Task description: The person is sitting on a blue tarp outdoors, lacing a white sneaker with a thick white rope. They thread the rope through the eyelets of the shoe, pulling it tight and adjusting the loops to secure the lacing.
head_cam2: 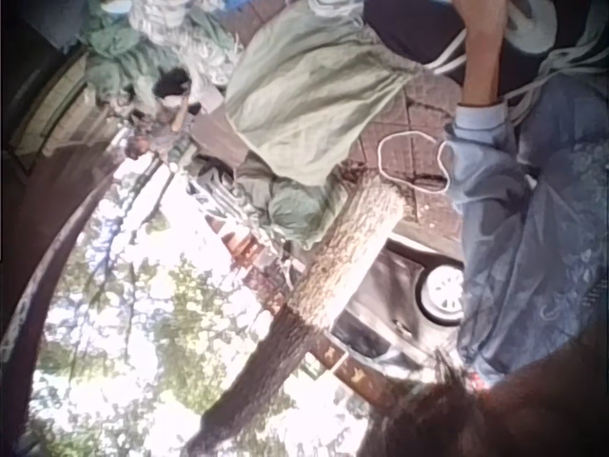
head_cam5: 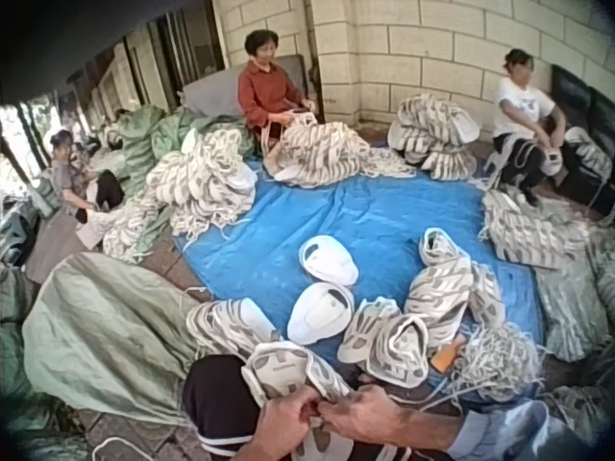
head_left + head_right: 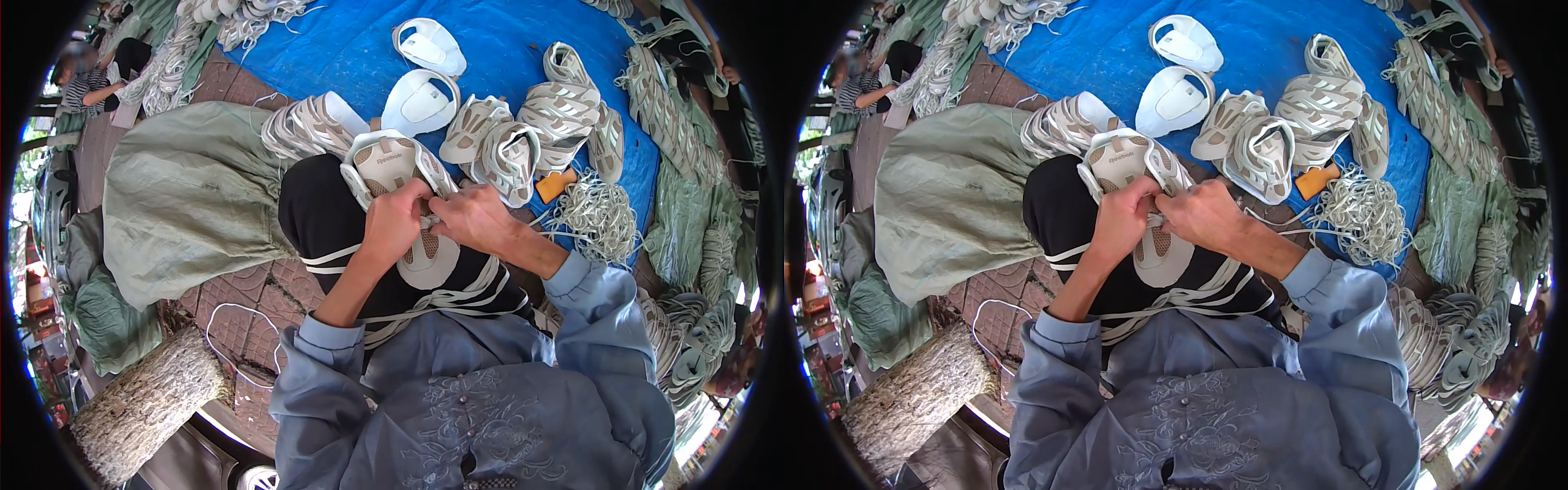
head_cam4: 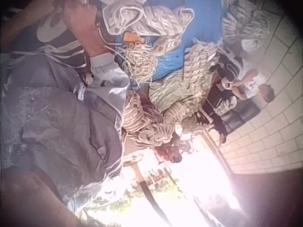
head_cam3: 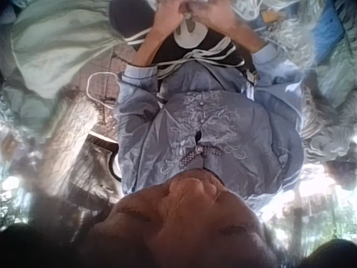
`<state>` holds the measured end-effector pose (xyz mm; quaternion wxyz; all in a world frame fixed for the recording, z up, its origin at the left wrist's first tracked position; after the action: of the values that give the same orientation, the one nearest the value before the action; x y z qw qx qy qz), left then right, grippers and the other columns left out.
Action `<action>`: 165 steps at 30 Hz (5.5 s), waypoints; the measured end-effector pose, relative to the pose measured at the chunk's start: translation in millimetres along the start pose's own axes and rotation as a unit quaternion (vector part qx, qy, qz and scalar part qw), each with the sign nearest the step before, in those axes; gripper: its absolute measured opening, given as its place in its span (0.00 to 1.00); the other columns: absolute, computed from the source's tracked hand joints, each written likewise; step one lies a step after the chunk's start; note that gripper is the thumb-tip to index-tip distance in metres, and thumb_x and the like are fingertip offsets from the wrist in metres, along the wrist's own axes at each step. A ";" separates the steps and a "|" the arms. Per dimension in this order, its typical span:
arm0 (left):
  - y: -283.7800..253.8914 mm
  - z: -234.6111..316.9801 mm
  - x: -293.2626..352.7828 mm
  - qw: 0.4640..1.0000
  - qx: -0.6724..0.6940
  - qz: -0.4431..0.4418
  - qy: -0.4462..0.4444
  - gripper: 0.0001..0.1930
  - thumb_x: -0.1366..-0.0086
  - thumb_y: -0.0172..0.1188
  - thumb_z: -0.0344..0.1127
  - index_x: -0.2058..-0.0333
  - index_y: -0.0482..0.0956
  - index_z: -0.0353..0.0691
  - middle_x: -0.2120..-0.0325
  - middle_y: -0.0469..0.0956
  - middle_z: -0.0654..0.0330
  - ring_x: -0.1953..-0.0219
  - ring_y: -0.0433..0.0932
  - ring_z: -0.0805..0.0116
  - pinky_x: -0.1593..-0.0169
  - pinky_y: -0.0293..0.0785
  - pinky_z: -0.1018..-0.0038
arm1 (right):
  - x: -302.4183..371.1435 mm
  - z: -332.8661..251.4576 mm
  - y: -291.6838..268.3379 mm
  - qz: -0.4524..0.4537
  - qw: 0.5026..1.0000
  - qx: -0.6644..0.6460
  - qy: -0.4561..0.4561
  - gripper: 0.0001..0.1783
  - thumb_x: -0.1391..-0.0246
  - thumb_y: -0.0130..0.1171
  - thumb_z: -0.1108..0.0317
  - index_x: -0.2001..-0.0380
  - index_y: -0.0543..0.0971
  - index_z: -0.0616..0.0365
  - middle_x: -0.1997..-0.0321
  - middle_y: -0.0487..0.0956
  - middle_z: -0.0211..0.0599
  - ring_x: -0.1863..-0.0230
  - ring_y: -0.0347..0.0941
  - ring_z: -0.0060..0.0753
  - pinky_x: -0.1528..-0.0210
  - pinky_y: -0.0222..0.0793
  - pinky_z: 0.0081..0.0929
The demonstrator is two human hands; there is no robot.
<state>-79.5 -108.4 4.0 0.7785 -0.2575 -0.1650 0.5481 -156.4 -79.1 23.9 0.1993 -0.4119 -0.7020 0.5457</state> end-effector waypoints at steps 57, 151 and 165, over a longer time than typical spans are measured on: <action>-30.9 -17.2 5.9 0.953 0.257 0.112 -0.111 0.09 0.38 0.48 0.30 0.64 0.73 0.32 0.76 0.77 0.59 0.76 0.77 0.74 0.74 0.72 0.82 | -40.1 34.7 -14.0 0.162 0.955 -0.240 0.062 0.04 0.67 0.54 0.74 0.88 0.70 0.58 0.87 0.70 0.38 0.84 0.69 0.38 0.82 0.63 0.30; -94.5 -18.6 -2.2 0.884 0.371 0.259 -0.113 0.09 0.39 0.47 0.28 0.67 0.73 0.29 0.76 0.75 0.57 0.77 0.76 0.71 0.70 0.72 0.79 | -88.1 41.9 18.4 0.079 0.662 -0.721 0.190 0.04 0.64 0.59 0.79 0.79 0.77 0.62 0.76 0.75 0.31 0.74 0.69 0.17 0.68 0.63 0.14; -66.6 -6.5 -21.6 0.814 0.550 0.168 -0.080 0.14 0.38 0.49 0.34 0.59 0.72 0.28 0.67 0.76 0.51 0.66 0.77 0.61 0.58 0.73 0.70 | -129.6 32.1 -32.9 0.016 0.752 -0.644 0.138 0.03 0.65 0.59 0.78 0.80 0.77 0.62 0.78 0.76 0.30 0.80 0.67 0.15 0.84 0.59 0.11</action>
<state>-32.3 -147.9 38.0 0.6699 0.2352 0.1480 0.6884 -116.4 -203.7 66.1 -0.0274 -0.5249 -0.8454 -0.0950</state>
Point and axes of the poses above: each hand's wrist, its own x-axis away from the middle knuckle, its own y-axis out of the palm, z = x × y, the point moved 9 cm from there along -x, towards the middle knuckle
